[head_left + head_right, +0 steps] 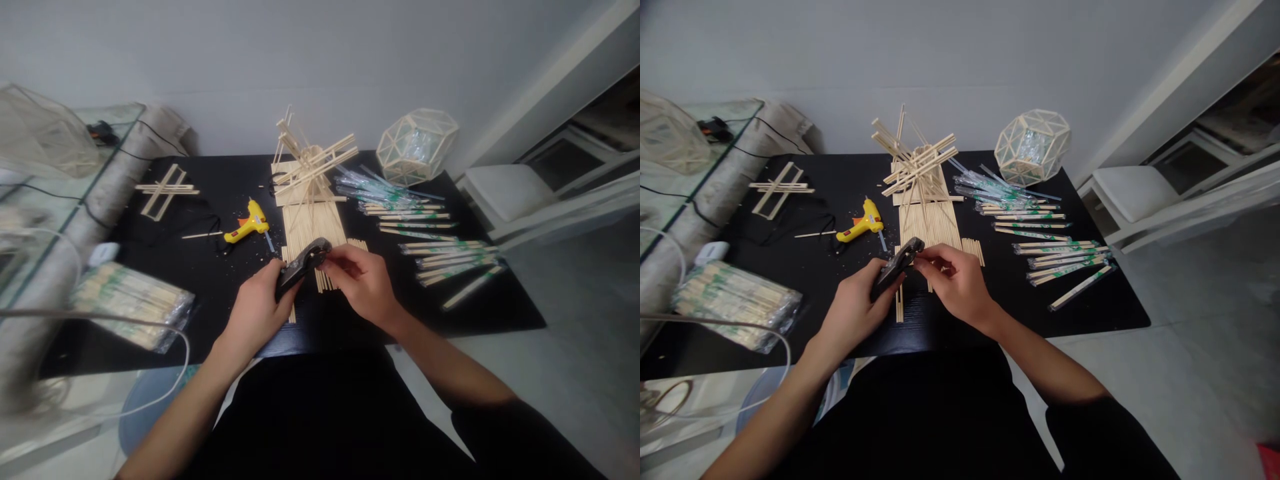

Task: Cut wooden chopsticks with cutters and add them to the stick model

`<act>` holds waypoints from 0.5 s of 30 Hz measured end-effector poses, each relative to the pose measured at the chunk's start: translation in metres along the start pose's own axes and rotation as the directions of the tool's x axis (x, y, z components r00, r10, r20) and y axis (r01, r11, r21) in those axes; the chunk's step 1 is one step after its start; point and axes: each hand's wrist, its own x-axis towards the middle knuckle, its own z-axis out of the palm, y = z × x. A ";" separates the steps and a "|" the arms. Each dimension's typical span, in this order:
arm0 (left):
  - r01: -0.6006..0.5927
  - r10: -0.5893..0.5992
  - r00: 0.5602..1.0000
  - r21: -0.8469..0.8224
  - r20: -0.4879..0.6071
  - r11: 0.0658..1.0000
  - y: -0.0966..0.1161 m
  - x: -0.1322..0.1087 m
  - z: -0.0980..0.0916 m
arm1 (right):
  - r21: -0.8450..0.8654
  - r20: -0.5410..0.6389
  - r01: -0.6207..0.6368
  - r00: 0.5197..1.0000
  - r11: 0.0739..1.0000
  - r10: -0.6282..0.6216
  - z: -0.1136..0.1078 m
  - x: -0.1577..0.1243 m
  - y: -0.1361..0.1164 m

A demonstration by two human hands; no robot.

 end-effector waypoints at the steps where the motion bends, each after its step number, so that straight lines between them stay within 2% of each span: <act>1: 0.001 -0.001 1.000 -0.002 -0.001 1.000 0.000 0.000 0.000 | -0.010 -0.005 0.005 1.000 1.000 -0.005 0.000 0.000 -0.001; 15: 0.016 -0.016 1.000 -0.004 0.008 1.000 -0.001 -0.002 0.001 | -0.082 -0.014 0.032 0.999 0.996 -0.034 0.003 -0.002 0.002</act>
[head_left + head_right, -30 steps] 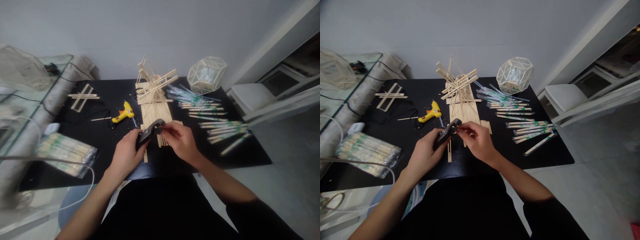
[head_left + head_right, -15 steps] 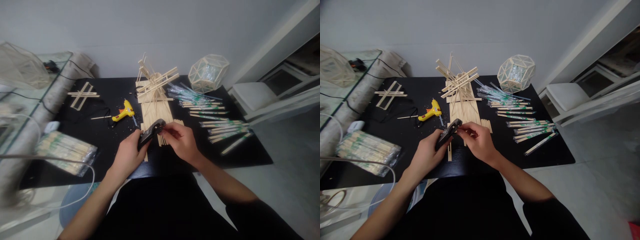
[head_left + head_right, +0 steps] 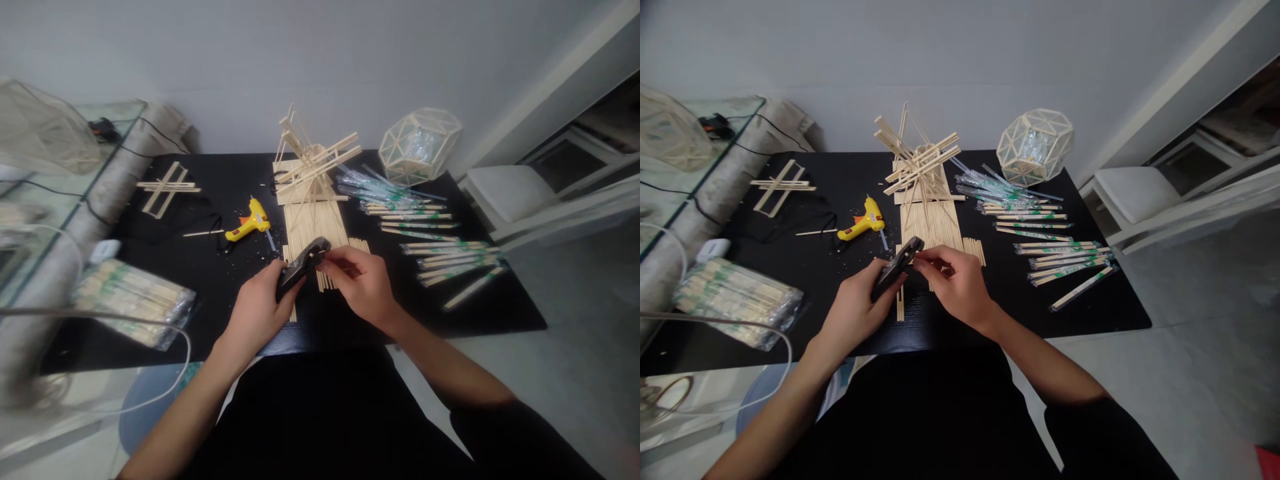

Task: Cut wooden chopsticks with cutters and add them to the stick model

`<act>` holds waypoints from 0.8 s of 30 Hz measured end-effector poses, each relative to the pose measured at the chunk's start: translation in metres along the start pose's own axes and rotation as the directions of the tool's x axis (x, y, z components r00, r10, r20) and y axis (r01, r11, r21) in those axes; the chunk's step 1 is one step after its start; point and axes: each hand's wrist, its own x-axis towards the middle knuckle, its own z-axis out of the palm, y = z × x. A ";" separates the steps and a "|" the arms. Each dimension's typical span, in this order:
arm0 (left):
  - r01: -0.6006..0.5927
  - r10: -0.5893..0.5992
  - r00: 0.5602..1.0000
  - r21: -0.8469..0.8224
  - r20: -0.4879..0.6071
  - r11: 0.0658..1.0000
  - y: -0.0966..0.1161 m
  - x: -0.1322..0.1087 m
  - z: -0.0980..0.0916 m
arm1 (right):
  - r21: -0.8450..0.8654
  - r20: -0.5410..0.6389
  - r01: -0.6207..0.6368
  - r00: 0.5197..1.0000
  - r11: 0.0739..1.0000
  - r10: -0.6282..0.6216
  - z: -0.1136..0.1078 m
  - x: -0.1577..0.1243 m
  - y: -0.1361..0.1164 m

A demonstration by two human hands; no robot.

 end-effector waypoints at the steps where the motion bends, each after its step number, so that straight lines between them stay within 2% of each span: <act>1: -0.002 0.002 1.000 0.000 -0.002 1.000 0.000 0.000 0.000 | -0.008 0.000 0.003 1.000 1.000 -0.003 0.000 0.000 0.000; 8: 0.031 -0.031 1.000 -0.027 -0.001 0.999 -0.002 0.001 0.003 | -0.024 0.010 0.022 1.000 0.999 -0.022 0.002 0.001 -0.001; 17: 0.084 -0.086 0.996 0.107 0.015 0.991 -0.007 0.003 0.008 | 0.018 0.018 0.000 1.000 1.000 0.000 0.004 0.001 0.007; 24: 0.014 -0.013 1.000 0.035 -0.006 0.999 -0.009 0.000 0.007 | -0.045 0.083 0.030 0.996 0.999 -0.026 0.001 0.002 0.004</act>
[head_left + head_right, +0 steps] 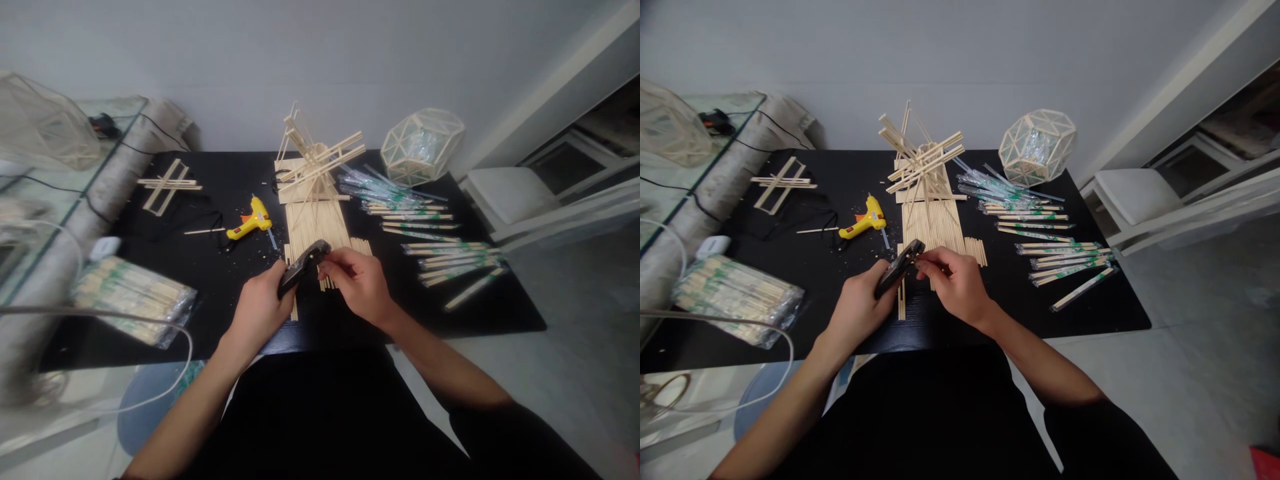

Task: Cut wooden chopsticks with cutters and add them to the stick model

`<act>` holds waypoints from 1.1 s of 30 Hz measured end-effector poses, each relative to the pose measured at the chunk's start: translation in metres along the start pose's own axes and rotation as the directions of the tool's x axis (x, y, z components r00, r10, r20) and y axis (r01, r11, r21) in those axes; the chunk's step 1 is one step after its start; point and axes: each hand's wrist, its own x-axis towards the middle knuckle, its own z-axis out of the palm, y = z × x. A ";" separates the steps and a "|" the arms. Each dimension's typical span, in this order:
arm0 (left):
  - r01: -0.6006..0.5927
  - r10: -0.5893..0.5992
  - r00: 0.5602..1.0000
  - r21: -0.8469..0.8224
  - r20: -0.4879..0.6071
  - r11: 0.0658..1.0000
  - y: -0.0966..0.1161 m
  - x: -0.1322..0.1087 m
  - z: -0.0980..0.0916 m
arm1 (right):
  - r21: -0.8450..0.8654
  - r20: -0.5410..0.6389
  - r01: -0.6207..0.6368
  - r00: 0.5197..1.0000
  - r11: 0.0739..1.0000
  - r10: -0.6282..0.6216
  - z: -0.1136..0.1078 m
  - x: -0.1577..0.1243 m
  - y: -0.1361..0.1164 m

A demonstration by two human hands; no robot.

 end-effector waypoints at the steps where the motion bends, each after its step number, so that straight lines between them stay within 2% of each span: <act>1: -0.015 0.015 1.000 -0.012 -0.003 1.000 -0.001 0.000 0.000 | -0.003 0.017 0.001 1.000 1.000 -0.001 -0.001 0.000 -0.001; 6: -0.081 0.081 0.997 -0.060 0.000 0.995 -0.002 0.000 -0.004 | 0.033 0.170 -0.021 0.985 0.999 0.016 -0.009 0.004 -0.007; 9: -0.112 0.113 0.994 -0.070 0.007 0.991 -0.003 0.001 -0.007 | 0.048 0.219 -0.033 0.975 0.998 0.022 -0.012 0.006 -0.009; 14: -0.116 0.118 0.992 -0.054 0.038 0.992 -0.007 0.003 -0.009 | 0.005 0.195 -0.009 0.981 1.000 0.008 -0.010 0.005 -0.007; 26: 0.025 -0.027 0.990 0.015 0.135 1.000 -0.004 -0.001 -0.007 | -0.047 0.132 -0.078 0.988 0.996 0.084 -0.003 0.002 0.003; 33: 0.040 -0.052 0.986 0.076 0.161 0.996 -0.003 0.000 -0.005 | -0.037 0.127 -0.082 0.988 0.996 0.086 -0.002 0.002 0.010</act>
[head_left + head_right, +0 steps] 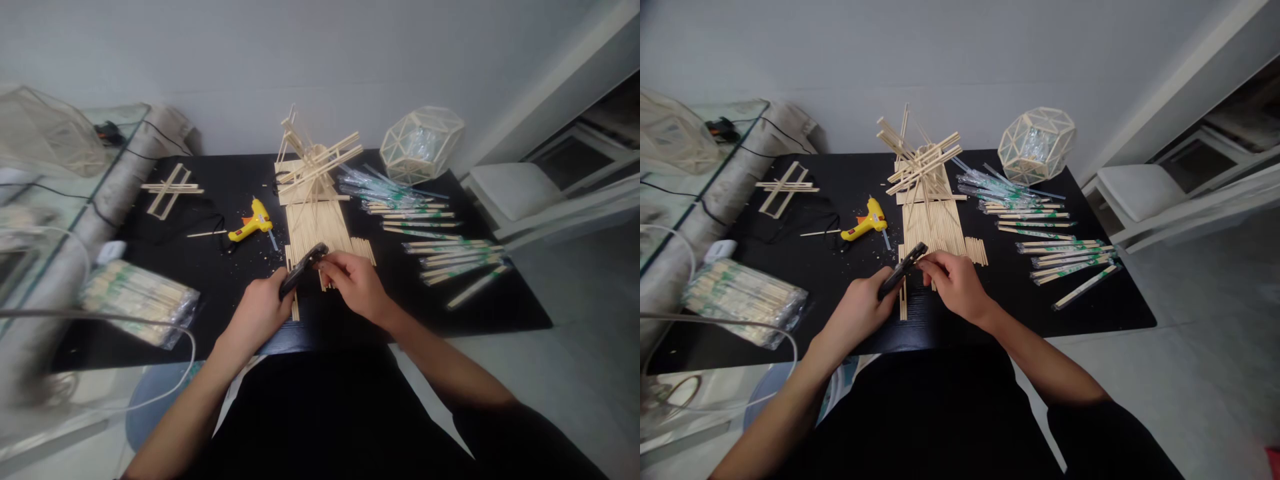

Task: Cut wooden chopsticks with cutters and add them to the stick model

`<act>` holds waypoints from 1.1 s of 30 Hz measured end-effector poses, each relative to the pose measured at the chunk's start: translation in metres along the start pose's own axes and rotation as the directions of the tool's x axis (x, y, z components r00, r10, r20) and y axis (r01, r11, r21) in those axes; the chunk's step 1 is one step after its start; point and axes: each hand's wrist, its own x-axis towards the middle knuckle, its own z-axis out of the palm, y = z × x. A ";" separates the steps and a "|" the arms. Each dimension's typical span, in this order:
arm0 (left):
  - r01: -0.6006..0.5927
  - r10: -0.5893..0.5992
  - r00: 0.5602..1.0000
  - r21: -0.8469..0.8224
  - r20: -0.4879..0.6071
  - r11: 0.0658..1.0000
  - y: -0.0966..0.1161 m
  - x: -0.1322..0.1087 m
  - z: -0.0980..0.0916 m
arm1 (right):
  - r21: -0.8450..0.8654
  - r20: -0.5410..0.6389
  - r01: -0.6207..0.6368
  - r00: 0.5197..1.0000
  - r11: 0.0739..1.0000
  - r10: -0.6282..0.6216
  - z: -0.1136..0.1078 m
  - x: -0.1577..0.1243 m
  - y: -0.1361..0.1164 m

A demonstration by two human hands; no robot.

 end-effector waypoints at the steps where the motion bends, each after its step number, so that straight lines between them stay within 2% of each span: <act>1: 0.007 -0.007 1.000 0.003 0.005 1.000 0.000 0.000 0.001 | 0.005 0.001 -0.005 1.000 1.000 0.005 0.000 0.000 0.001; 9: 0.058 -0.056 0.998 -0.071 0.027 0.996 -0.004 0.000 0.007 | 0.008 0.039 -0.062 0.997 0.998 0.061 0.002 0.003 0.009; 11: 0.064 -0.058 0.997 -0.141 0.045 0.988 -0.006 0.000 0.008 | 0.019 0.052 -0.079 0.996 0.997 0.078 0.003 0.004 0.008; 13: 0.113 -0.089 0.992 -0.286 0.094 0.951 -0.009 -0.001 0.007 | 0.060 0.074 -0.101 0.993 0.993 0.096 0.003 0.004 0.007; 15: 0.245 -0.160 0.966 -0.515 0.205 0.822 -0.013 -0.003 0.005 | 0.148 0.113 -0.134 0.987 0.980 0.118 0.003 0.004 0.006; 17: 0.406 -0.197 0.912 -0.717 0.360 0.567 -0.016 -0.005 0.000 | 0.253 0.171 -0.180 0.975 0.950 0.139 0.003 0.004 0.005; 19: 0.507 -0.165 0.862 -0.805 0.479 0.309 -0.018 -0.007 -0.006 | 0.318 0.224 -0.220 0.963 0.922 0.152 0.002 0.004 0.005; 20: 0.527 -0.140 0.850 -0.820 0.508 0.221 -0.019 -0.007 -0.008 | 0.332 0.239 -0.233 0.958 0.914 0.158 0.002 0.003 0.005; 22: 0.521 -0.105 0.854 -0.841 0.510 0.146 -0.019 -0.008 -0.012 | 0.342 0.247 -0.246 0.955 0.907 0.166 0.002 0.003 0.005; 24: 0.468 -0.106 0.884 -0.863 0.456 0.190 -0.018 -0.008 -0.014 | 0.343 0.241 -0.252 0.955 0.905 0.174 0.002 0.002 0.003; 25: 0.432 -0.119 0.902 -0.865 0.415 0.255 -0.017 -0.008 -0.015 | 0.343 0.237 -0.253 0.955 0.905 0.177 0.002 0.002 0.002; 27: 0.351 -0.156 0.936 -0.812 0.316 0.466 -0.015 -0.009 -0.016 | 0.344 0.228 -0.251 0.957 0.905 0.179 0.002 0.002 0.000; 30: 0.220 -0.181 0.975 -0.520 0.126 0.825 -0.010 -0.012 -0.017 | 0.342 0.207 -0.235 0.963 0.910 0.171 0.004 0.001 -0.002; 31: 0.188 -0.174 0.982 -0.389 0.071 0.902 -0.008 -0.013 -0.017 | 0.340 0.197 -0.227 0.966 0.913 0.166 0.004 0.001 -0.003; 33: 0.144 -0.146 0.989 -0.160 -0.005 0.977 -0.003 -0.015 -0.016 | 0.331 0.171 -0.208 0.972 0.920 0.158 0.005 0.000 -0.004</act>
